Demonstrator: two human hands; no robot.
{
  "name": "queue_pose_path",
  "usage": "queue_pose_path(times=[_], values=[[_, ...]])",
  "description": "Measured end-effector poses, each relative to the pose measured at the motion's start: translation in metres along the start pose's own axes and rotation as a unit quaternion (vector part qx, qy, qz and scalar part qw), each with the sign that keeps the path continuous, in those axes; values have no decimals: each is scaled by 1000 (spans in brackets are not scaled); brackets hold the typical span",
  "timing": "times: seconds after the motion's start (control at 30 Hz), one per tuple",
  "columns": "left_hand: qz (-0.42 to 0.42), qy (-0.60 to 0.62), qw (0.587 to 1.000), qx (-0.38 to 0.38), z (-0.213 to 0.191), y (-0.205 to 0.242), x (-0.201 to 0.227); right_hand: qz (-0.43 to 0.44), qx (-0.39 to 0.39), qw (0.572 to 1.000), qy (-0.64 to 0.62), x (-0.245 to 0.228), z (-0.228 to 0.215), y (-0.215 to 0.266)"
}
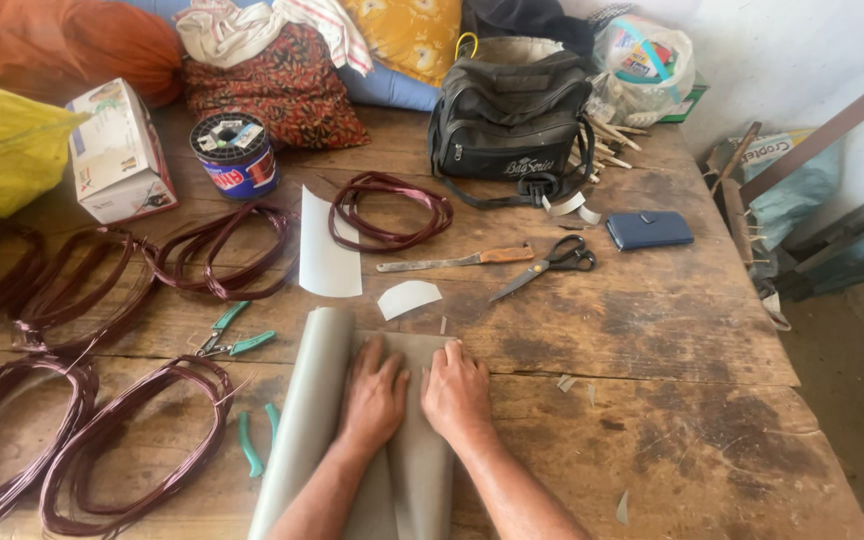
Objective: The person unrolls a sheet of gray cardboard on a wooden table, smooths it, and uses a knife to score and cut it. They then use scissors to trim the edges of the cardboard pieces, creating smaller sections.
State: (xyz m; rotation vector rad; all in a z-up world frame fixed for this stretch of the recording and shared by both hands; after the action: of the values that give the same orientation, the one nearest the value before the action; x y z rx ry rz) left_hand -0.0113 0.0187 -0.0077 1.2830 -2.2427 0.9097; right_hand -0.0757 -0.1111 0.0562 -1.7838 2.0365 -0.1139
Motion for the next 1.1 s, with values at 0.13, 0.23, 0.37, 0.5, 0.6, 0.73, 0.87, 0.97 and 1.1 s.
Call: queue_pose_path(times=[0.13, 0.23, 0.37, 0.5, 0.6, 0.73, 0.87, 0.97, 1.1], values=[[32, 7, 998, -54, -17, 14, 4, 1, 37, 999, 14, -4, -2, 2], [33, 5, 997, -63, -24, 10, 10, 32, 6, 999, 19, -10, -1, 1], [29, 7, 997, -66, -27, 5, 12, 57, -44, 997, 13, -11, -1, -3], [22, 4, 998, -60, -27, 4, 14, 43, -23, 998, 28, -12, -1, -4], [16, 9, 997, -71, -26, 5, 12, 46, -55, 997, 34, -12, 2, -4], [16, 12, 998, -67, -24, 6, 11, 48, -49, 997, 39, -12, 3, -4], [15, 10, 997, -70, -24, 5, 10, 52, -35, 997, 44, -15, 4, -4], [17, 9, 997, -68, -23, 6, 10, 48, -16, 998, 45, -16, 4, -4], [17, 7, 997, -75, -24, 5, 11, 62, -43, 997, 34, -15, 8, -4]])
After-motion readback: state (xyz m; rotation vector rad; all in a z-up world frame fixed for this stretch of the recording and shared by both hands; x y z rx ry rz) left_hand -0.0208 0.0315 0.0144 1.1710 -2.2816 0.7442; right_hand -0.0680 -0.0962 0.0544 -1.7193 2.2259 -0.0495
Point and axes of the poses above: each hand's wrist, its own y-axis away from the middle knuckle, its own z-axis out of the palm, x = y × z, the point moved 2 cm from there along -y, towards the middle knuckle, and after that the axes turned 4 degrees about -z, right-handed, at the moved point
